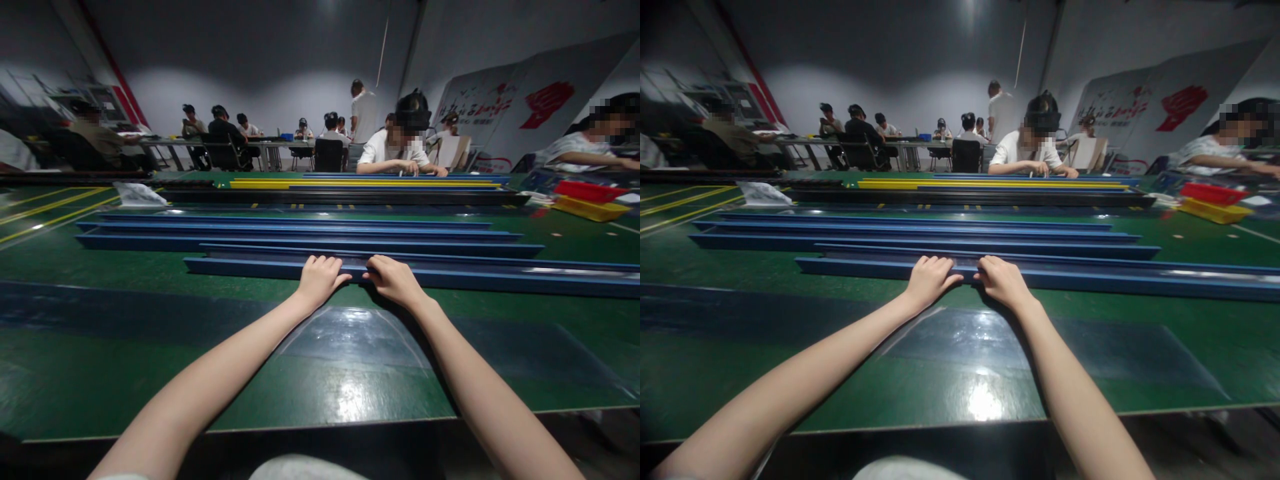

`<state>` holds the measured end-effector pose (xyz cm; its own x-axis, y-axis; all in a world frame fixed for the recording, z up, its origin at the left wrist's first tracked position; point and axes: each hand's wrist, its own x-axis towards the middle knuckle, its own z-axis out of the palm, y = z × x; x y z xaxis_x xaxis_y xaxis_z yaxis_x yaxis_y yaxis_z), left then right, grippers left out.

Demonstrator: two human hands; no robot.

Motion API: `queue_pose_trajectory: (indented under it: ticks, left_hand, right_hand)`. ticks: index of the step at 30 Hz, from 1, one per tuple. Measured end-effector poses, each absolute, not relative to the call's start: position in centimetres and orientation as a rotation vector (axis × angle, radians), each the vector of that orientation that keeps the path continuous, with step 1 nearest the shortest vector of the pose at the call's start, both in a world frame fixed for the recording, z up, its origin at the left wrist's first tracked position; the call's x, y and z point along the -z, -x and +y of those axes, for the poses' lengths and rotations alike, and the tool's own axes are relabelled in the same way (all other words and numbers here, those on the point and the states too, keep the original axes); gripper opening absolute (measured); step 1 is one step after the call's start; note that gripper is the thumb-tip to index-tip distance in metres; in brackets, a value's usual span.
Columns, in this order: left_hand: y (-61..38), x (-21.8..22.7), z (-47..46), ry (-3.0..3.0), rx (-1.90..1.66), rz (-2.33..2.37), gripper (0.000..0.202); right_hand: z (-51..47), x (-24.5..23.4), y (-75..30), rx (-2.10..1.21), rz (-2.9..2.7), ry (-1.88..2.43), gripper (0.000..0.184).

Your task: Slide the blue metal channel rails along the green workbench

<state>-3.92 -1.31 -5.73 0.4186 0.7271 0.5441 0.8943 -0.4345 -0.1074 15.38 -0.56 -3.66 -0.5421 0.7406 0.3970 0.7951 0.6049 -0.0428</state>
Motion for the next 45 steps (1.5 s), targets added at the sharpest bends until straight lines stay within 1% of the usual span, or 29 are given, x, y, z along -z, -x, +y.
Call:
queue_pose_trajectory:
  ticks: [14,27,45]
  left_hand:
    - [3.94,5.81,-1.21,2.306,0.572,-1.364,0.032]
    - [3.87,5.66,-1.33,2.317,0.562,-1.389,0.033]
    - [3.82,5.64,-1.31,2.271,0.562,-1.377,0.034]
  right_hand:
    - [-0.67,3.33,-15.04,0.241,-2.584,1.415,0.022]
    - [-0.55,3.53,-15.14,0.169,-2.558,1.324,0.027]
    - [-0.58,3.71,-15.19,0.224,-2.561,1.27,0.027]
